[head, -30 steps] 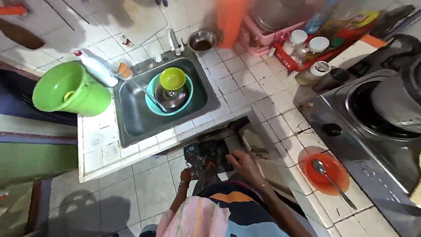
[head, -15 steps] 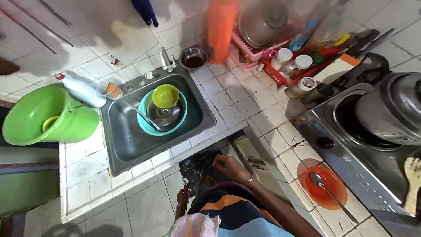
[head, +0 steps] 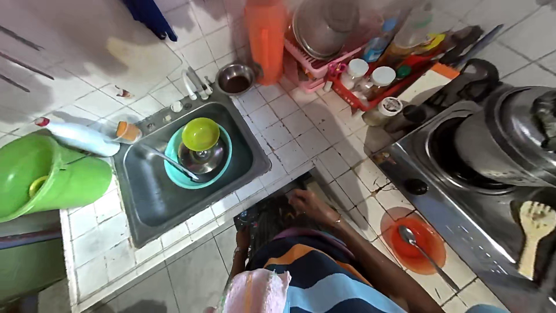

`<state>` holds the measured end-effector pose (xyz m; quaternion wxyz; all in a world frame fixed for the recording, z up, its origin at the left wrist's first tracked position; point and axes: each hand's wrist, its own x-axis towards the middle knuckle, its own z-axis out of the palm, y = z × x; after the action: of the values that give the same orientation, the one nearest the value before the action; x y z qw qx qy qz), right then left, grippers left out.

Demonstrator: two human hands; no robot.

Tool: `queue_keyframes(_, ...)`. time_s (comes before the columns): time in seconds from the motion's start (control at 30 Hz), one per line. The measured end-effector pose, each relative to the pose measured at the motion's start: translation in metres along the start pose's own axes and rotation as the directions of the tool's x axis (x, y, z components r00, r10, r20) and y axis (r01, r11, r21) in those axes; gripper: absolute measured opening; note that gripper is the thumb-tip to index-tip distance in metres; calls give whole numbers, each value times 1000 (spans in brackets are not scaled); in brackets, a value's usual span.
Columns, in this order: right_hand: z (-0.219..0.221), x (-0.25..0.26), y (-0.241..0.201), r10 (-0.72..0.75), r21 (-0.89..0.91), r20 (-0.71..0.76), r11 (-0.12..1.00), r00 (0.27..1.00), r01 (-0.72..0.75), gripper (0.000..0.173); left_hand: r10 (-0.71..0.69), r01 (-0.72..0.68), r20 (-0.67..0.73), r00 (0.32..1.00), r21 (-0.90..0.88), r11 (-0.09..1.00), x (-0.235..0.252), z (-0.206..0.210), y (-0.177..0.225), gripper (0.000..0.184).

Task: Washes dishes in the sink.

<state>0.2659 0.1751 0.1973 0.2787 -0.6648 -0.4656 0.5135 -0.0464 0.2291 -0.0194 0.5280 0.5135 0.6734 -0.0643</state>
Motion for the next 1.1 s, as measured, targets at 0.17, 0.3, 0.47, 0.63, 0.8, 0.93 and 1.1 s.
queue_keyframes(0.17, -4, -10, 0, 123, 90, -79, 989, 989, -116, 38, 195, -238, 296, 935, 116, 964, -29, -36, 65, 42)
queue_keyframes(0.3, -5, -8, -2, 211, 57, -80, 977, 974, -206, 31, 300, -308, 419, 857, -51, 950, -57, -63, 128, 39)
queue_keyframes(0.47, 15, 16, -14, 227, 51, -104, 974, 968, -222, 32, 406, -317, 432, 805, -266, 910, -64, -111, 177, 35)
queue_keyframes(0.63, 45, 43, -43, 164, 29, -129, 986, 978, -161, 30, 491, -434, 70, 868, -375, 819, -34, -188, 195, 32)
queue_keyframes(0.8, 59, 48, -39, 159, 32, -154, 987, 975, -156, 30, 411, -529, -368, 834, -322, 785, 34, -261, 204, 38)
queue_keyframes(0.93, 60, 46, -35, 175, 8, -246, 984, 953, -179, 28, 447, -531, -490, 748, -39, 846, 95, -302, 236, 46)
queue_keyframes(1.1, 63, 48, -48, 197, 0, -279, 979, 940, -205, 27, 355, -309, -437, 826, 176, 935, 141, -322, 259, 43)
